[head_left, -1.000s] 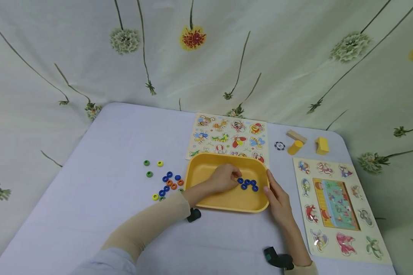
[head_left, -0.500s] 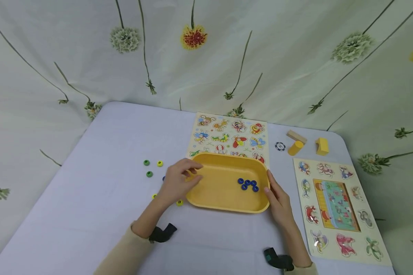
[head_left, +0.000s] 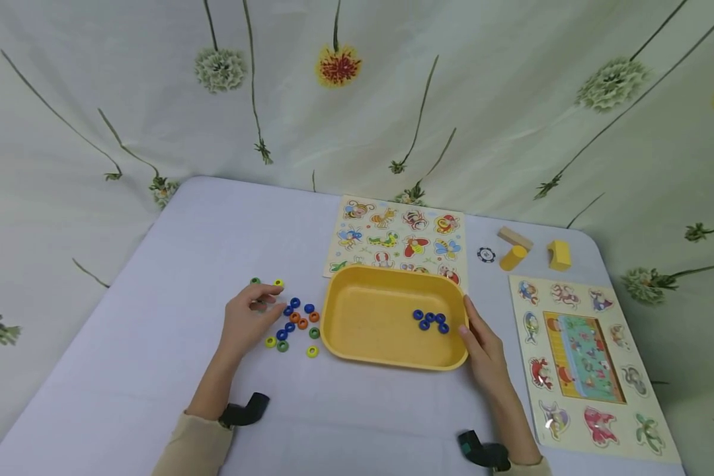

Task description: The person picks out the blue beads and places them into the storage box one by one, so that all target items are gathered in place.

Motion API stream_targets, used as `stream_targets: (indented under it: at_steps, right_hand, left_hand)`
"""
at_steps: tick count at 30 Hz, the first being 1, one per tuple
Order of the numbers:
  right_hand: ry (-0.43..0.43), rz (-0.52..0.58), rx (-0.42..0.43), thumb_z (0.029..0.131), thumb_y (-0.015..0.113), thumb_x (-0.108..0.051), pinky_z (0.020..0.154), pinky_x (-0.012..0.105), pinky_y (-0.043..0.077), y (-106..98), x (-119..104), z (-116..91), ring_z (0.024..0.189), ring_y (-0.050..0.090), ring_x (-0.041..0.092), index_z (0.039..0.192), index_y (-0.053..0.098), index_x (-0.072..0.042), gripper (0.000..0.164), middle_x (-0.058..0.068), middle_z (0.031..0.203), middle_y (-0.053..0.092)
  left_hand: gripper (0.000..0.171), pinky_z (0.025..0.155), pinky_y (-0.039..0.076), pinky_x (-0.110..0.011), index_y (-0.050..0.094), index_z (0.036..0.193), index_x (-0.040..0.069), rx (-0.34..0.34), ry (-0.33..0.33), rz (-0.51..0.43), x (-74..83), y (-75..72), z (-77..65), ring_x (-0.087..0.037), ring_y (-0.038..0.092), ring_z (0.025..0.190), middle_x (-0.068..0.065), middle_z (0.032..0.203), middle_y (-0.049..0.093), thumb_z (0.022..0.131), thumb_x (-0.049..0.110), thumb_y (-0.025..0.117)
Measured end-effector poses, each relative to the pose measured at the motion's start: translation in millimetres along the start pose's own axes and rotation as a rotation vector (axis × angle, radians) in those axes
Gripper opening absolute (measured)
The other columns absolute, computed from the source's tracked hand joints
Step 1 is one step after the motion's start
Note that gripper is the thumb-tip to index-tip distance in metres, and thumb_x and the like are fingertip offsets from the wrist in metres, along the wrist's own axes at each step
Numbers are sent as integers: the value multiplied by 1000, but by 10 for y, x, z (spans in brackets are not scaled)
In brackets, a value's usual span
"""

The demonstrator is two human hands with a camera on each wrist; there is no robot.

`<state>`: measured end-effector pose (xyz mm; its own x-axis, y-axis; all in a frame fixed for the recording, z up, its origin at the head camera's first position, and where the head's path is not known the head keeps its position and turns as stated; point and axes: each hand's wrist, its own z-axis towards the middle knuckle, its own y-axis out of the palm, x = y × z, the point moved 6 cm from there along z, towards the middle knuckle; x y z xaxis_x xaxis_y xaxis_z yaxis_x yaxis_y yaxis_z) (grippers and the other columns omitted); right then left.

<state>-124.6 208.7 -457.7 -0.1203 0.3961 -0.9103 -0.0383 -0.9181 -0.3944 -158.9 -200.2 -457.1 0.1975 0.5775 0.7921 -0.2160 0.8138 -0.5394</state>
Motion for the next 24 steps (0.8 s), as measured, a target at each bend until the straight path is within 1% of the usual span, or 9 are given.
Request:
stream_targets:
  at_steps: [2,5,8,11,13,16,19,22,24]
  right_hand:
    - [-6,-11,-3,92,44,-14,98,7,22,4,71,6,130,27,7,138,31,-25,48,-5,142,30]
    - [-23,-26,-8,93,43,-18,99,8,22,9,113,5,130,27,5,138,29,-28,48,-7,143,29]
    - [-30,-15,-7,93,43,-20,99,8,22,12,120,4,130,26,4,137,29,-30,47,-9,143,29]
    - [-37,-15,-10,93,43,-20,99,8,22,10,114,2,130,26,4,138,28,-30,47,-8,143,29]
    - [-38,-18,-10,93,43,-19,99,8,22,7,102,2,130,26,5,138,29,-28,48,-6,143,29]
    - [-27,-1,-9,93,43,-16,99,7,22,0,59,-1,131,26,8,138,30,-26,48,-5,143,30]
    - [-12,22,1,93,43,-12,98,6,21,-3,-42,-12,131,27,13,138,32,-20,47,-3,142,31]
    - [-11,20,3,92,43,-9,97,5,21,-1,-159,-29,130,28,18,137,32,-14,46,1,142,32]
    - [-13,9,6,92,42,-9,97,5,22,-3,-211,-38,130,28,19,137,32,-11,46,3,142,32]
  left_hand:
    - [27,64,43,-16,64,101,14,-14,-19,56,-3,23,-30,-9,52,79,-2,95,61,76,21,69]
    - [25,62,42,-18,64,100,15,-41,-28,123,-13,63,-56,-10,50,77,0,91,61,76,17,69]
    - [25,59,41,-20,65,98,14,-53,-7,189,-31,103,-59,-10,50,73,0,86,60,73,15,70]
    - [24,59,42,-22,66,96,13,-60,21,254,-22,140,-55,-11,50,73,0,85,60,72,14,71]
    - [23,58,41,-23,66,94,13,-64,23,273,-19,156,-54,-11,49,73,0,85,61,72,15,71]
    - [22,58,40,-23,67,92,13,-62,16,277,-14,161,-50,-11,49,72,0,85,61,71,17,71]
    - [21,58,41,-23,67,93,12,-46,24,249,10,146,-47,-12,50,71,-1,84,61,72,16,71]
    - [22,58,44,-20,66,95,13,-22,44,207,117,128,-23,-10,53,73,0,84,61,74,16,70]
    - [22,59,46,-18,65,96,13,-22,55,158,252,131,15,-9,54,74,1,86,61,74,16,70]
